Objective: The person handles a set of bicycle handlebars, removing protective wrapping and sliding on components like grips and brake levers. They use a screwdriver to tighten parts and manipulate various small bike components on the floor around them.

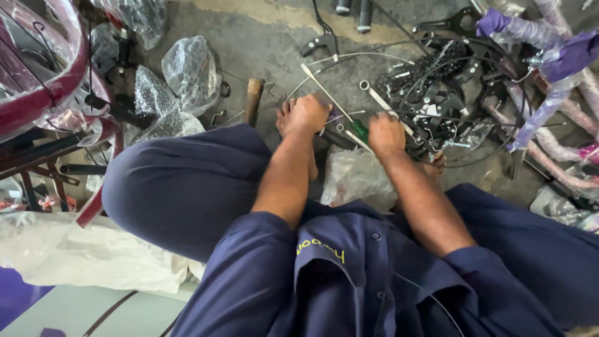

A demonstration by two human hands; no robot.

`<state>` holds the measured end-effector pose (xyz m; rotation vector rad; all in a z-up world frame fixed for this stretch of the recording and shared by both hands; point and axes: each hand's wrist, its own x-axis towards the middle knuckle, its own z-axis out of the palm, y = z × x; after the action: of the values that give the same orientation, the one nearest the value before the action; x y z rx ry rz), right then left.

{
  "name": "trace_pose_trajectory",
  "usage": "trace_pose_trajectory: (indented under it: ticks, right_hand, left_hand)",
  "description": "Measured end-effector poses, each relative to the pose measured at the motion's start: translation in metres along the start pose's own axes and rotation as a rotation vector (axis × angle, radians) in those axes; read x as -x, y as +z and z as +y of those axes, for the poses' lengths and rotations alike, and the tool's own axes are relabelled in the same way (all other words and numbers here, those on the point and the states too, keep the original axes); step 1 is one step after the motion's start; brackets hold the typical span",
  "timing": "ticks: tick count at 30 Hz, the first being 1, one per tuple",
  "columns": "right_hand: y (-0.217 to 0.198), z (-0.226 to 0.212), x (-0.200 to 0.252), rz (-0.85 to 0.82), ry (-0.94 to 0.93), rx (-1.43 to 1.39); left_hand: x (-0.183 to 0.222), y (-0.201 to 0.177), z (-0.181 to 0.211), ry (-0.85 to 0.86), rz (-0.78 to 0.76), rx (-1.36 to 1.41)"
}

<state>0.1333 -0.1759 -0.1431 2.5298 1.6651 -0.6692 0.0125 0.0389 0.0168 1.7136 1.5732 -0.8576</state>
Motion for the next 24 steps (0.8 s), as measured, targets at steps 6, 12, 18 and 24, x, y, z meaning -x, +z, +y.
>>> trace_pose_trajectory:
  ticks: [6, 12, 18, 24]
  right_hand:
    - [-0.005, 0.001, 0.002, 0.060, -0.132, -0.022]
    - [-0.006, 0.004, 0.007, 0.039, -0.067, -0.059]
    - [0.009, 0.001, 0.000, -0.039, 0.057, 0.062]
    - [0.008, 0.009, 0.001, -0.042, -0.054, -0.043]
  left_hand:
    - [0.018, -0.003, 0.010, 0.067, 0.012, -0.182]
    - [0.017, 0.008, 0.006, 0.093, 0.059, -0.247]
    - [0.016, 0.010, 0.002, 0.123, 0.104, -0.252]
    - [0.013, 0.002, 0.000, 0.093, 0.059, -0.189]
